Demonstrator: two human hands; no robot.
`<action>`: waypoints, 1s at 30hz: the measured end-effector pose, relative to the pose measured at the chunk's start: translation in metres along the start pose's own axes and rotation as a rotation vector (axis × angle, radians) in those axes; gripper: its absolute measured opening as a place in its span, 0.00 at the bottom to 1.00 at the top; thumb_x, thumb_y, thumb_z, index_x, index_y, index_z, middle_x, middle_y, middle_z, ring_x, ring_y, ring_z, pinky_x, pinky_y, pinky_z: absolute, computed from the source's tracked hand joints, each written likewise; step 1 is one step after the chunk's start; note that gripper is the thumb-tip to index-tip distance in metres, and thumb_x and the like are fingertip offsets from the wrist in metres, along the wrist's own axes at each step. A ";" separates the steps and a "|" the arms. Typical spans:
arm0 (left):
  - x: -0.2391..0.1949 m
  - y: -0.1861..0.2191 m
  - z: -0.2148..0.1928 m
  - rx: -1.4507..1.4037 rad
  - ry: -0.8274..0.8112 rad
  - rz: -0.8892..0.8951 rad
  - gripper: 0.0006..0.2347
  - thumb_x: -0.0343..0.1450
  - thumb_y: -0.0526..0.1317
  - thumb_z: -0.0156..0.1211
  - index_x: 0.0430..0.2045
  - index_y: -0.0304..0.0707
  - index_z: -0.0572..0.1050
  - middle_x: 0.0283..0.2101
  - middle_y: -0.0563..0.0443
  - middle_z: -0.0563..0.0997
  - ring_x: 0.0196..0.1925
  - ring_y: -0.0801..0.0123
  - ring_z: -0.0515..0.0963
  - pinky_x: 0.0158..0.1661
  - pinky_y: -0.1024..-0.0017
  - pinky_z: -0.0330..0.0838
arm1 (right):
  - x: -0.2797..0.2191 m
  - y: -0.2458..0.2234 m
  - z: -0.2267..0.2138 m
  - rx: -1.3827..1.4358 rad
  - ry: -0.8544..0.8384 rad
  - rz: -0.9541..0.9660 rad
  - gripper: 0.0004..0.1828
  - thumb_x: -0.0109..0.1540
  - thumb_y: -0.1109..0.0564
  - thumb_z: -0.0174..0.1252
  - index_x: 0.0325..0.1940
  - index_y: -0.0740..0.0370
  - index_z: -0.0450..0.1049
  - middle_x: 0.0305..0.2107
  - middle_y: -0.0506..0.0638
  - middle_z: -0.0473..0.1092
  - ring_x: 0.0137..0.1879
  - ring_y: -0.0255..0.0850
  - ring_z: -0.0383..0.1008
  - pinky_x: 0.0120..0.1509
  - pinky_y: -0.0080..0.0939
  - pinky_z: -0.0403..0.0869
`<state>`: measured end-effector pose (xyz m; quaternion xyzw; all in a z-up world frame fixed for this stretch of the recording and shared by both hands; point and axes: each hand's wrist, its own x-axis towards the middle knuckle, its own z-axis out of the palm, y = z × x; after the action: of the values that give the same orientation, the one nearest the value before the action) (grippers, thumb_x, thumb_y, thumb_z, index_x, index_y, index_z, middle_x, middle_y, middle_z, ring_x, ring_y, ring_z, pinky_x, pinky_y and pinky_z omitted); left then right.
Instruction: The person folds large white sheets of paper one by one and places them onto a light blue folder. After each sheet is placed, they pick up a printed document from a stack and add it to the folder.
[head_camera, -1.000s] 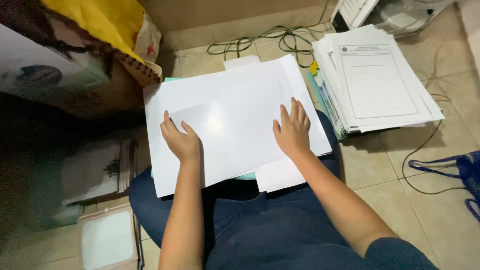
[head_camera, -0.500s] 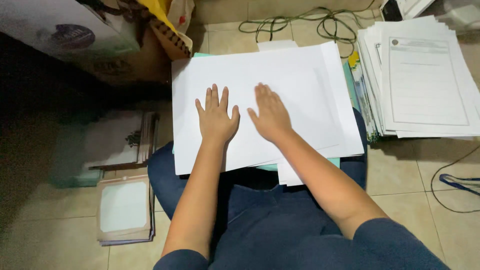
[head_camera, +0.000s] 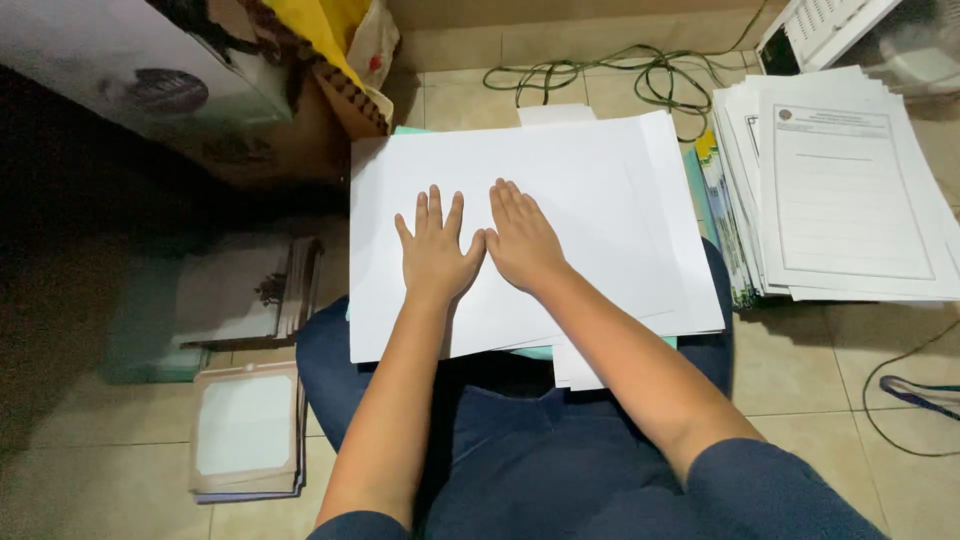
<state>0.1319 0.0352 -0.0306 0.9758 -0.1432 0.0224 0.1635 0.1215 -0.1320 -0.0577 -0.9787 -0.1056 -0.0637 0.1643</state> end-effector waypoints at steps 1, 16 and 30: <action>0.001 -0.002 0.000 0.007 0.007 0.003 0.32 0.72 0.60 0.47 0.71 0.45 0.59 0.76 0.36 0.51 0.79 0.49 0.45 0.70 0.37 0.32 | 0.000 0.008 -0.013 0.003 0.010 -0.003 0.36 0.70 0.49 0.44 0.76 0.75 0.50 0.75 0.66 0.47 0.81 0.53 0.44 0.82 0.50 0.45; 0.003 -0.007 0.013 0.026 -0.005 -0.032 0.31 0.72 0.58 0.45 0.72 0.48 0.57 0.77 0.36 0.48 0.79 0.49 0.42 0.70 0.38 0.31 | 0.008 -0.003 0.004 -0.144 0.000 0.040 0.38 0.69 0.48 0.45 0.76 0.76 0.50 0.75 0.66 0.46 0.82 0.54 0.41 0.83 0.56 0.42; 0.004 -0.001 0.006 0.085 -0.011 -0.064 0.33 0.73 0.57 0.43 0.72 0.40 0.53 0.76 0.34 0.46 0.79 0.46 0.40 0.69 0.39 0.30 | -0.072 0.048 -0.057 -0.297 -0.167 0.102 0.36 0.67 0.52 0.40 0.76 0.73 0.46 0.74 0.62 0.44 0.81 0.50 0.37 0.80 0.54 0.36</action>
<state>0.1355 0.0329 -0.0363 0.9861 -0.1116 0.0176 0.1219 0.0580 -0.2090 -0.0310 -0.9982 -0.0585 0.0111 0.0114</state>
